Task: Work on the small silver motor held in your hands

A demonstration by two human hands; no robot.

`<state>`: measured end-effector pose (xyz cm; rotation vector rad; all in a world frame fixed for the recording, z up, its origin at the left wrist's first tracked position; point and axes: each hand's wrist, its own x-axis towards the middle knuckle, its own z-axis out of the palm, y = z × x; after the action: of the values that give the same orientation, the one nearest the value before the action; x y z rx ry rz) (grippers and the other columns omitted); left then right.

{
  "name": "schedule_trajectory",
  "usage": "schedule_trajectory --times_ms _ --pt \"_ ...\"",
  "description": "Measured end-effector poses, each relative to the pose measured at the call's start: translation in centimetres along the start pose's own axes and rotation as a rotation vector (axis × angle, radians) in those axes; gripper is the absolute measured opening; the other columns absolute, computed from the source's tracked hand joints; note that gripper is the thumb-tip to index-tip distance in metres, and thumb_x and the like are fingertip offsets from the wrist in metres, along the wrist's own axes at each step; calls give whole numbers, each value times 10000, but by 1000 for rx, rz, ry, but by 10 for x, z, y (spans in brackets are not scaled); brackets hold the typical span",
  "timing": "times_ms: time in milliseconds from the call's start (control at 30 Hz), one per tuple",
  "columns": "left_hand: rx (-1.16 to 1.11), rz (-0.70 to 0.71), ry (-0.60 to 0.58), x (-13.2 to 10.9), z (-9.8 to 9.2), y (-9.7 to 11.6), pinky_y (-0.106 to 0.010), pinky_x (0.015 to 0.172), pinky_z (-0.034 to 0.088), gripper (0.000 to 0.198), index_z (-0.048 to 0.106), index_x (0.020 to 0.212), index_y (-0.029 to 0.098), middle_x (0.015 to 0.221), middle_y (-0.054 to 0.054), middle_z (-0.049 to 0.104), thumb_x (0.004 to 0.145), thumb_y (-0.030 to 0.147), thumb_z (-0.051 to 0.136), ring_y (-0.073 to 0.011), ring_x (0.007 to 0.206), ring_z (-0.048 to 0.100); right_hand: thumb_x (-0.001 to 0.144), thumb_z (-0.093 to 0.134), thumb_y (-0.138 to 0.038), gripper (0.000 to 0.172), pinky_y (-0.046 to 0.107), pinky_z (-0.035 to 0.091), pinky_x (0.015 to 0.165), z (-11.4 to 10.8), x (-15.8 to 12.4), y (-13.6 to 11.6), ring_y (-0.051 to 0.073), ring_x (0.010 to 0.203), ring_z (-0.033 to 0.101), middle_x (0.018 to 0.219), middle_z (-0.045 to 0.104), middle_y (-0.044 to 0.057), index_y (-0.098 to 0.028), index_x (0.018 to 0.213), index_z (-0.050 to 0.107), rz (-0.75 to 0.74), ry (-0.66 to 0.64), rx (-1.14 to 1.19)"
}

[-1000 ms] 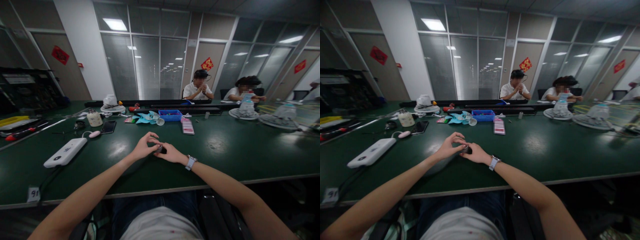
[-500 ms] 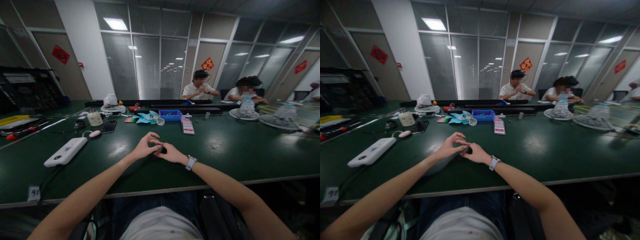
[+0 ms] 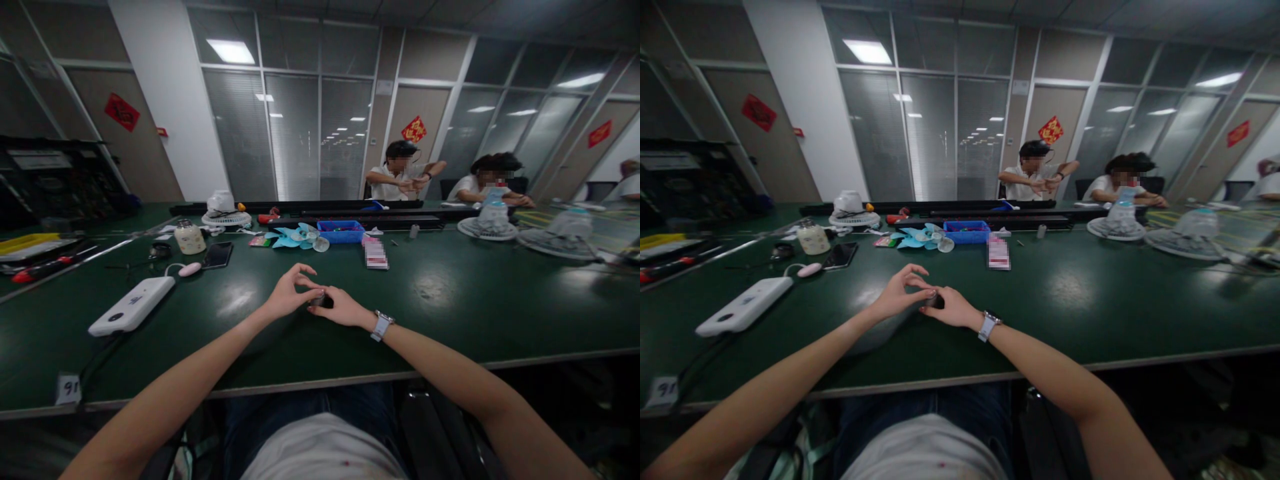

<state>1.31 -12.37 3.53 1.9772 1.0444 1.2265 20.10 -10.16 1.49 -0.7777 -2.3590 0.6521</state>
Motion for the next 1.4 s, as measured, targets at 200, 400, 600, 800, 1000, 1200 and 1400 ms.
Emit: schedule_trajectory --times_ms 200,400,600,800,1000,1200,1400 --pt "73 24 62 0 1 1 -392 875 490 428 512 1022 194 787 -48 779 725 353 776 -240 866 725 827 683 -396 450 316 455 765 1 0 1 203 867 610 1007 685 81 -154 1200 617 -2 1 -6" --pt "85 -10 115 0 5 2 -346 775 510 416 507 955 191 737 -32 767 700 370 784 -226 783 726 837 676 -375 491 311 450 777 0 0 -2 199 876 609 1017 692 81 -157 1268 591 1 -2 -18" --pt "94 -17 157 -1 8 1 -314 707 513 413 503 924 202 678 3 735 695 403 782 -214 728 720 832 686 -364 445 312 449 781 0 1 -1 194 877 604 1028 689 72 -177 1229 617 -4 -4 -1" --pt "104 -16 193 -1 10 -2 -281 635 494 412 489 901 212 632 30 705 689 403 786 -192 643 700 835 676 -383 362 292 445 719 0 1 -2 185 819 594 944 671 65 -152 1114 657 19 -18 -18" --pt "126 -2 197 -1 11 0 -294 679 502 401 490 937 214 643 35 707 703 369 776 -188 660 701 834 674 -403 405 296 443 717 0 1 -2 189 820 591 942 669 63 -160 1156 638 24 -15 -31" --pt "38 30 20 -1 1 6 -359 851 520 476 458 1112 201 777 -11 746 747 292 751 -213 872 722 826 683 -395 349 294 444 711 0 1 -1 183 800 594 919 668 65 -137 1057 645 24 -5 -25" --pt "16 18 -85 -1 -5 8 -398 904 514 506 433 1209 199 940 -61 754 797 298 710 -231 976 706 815 698 -372 307 273 433 663 1 1 -3 167 752 584 878 658 53 -130 996 643 36 7 -29"
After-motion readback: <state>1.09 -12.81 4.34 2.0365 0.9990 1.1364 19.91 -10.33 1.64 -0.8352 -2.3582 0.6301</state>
